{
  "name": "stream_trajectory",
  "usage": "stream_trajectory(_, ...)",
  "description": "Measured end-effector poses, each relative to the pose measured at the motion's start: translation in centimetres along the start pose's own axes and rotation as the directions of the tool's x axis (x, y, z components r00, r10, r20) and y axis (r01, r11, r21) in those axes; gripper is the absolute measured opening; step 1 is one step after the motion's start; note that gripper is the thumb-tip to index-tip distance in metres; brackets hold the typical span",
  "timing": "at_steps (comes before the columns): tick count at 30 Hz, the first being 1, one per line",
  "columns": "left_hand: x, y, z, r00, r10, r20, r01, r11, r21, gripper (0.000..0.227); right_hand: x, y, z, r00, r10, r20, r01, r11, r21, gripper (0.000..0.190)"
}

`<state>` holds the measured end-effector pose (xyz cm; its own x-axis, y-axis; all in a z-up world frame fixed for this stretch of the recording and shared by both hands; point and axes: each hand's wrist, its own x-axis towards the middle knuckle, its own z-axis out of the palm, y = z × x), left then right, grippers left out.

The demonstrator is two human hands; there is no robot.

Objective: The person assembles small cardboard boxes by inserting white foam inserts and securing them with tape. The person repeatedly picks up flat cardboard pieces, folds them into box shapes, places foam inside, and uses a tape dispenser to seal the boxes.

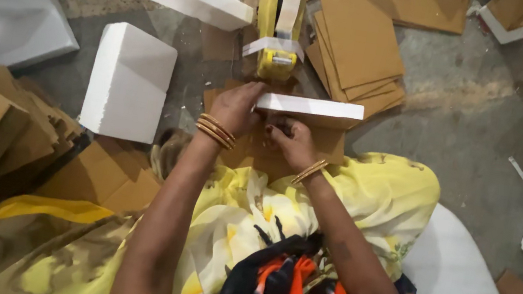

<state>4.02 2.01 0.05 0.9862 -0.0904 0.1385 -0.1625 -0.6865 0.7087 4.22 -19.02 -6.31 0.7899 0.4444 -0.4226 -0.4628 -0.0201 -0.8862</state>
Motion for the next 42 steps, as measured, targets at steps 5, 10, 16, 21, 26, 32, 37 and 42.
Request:
stream_trajectory(5, 0.2, -1.1, -0.6, 0.96, -0.126, 0.251, 0.234, 0.852, -0.468, 0.055, 0.4, 1.4, -0.4, 0.997, 0.024, -0.071, -0.028, 0.998, -0.056, 0.023)
stream_trajectory(10, 0.1, -0.4, 1.5, 0.915, -0.323, 0.242, 0.403, 0.739, -0.539, 0.057, 0.6, 2.0, -0.8, 0.992, 0.072, -0.107, -0.076, 0.996, -0.042, 0.022)
stream_trajectory(16, -0.7, 0.3, 2.3, 0.973, -0.228, -0.037, 0.207, 0.932, -0.296, 0.054, -0.3, -1.3, 0.3, 0.987, -0.087, 0.135, 0.109, 0.98, -0.168, 0.029)
stream_trajectory(21, -0.9, 1.0, 2.0, 0.98, -0.157, -0.126, 0.12, 0.957, -0.264, 0.048, -4.1, -9.2, 0.9, 0.983, -0.154, -0.097, 0.048, 0.733, -0.678, 0.024)
stream_trajectory(26, -0.6, 1.6, 1.7, 0.977, -0.194, -0.088, 0.16, 0.941, -0.298, 0.047, -2.6, -14.4, 1.6, 0.881, -0.472, -0.023, 0.351, 0.685, -0.638, 0.05)
stream_trajectory(32, -0.9, 1.1, 1.4, 0.953, -0.302, 0.007, 0.297, 0.932, -0.208, 0.057, 3.0, -13.1, 2.4, 0.935, -0.354, 0.027, 0.338, 0.865, -0.371, 0.072)
stream_trajectory(37, -1.4, -0.2, 2.6, 0.985, -0.133, -0.113, 0.11, 0.976, -0.19, 0.059, 5.6, -10.5, 1.5, 0.954, -0.283, -0.095, 0.186, 0.813, -0.551, 0.082)
stream_trajectory(42, -5.0, -0.1, 4.4, 0.975, -0.009, -0.222, -0.011, 0.996, -0.089, 0.055, 4.0, -6.3, -0.4, 0.939, -0.342, -0.021, 0.286, 0.816, -0.502, 0.096)
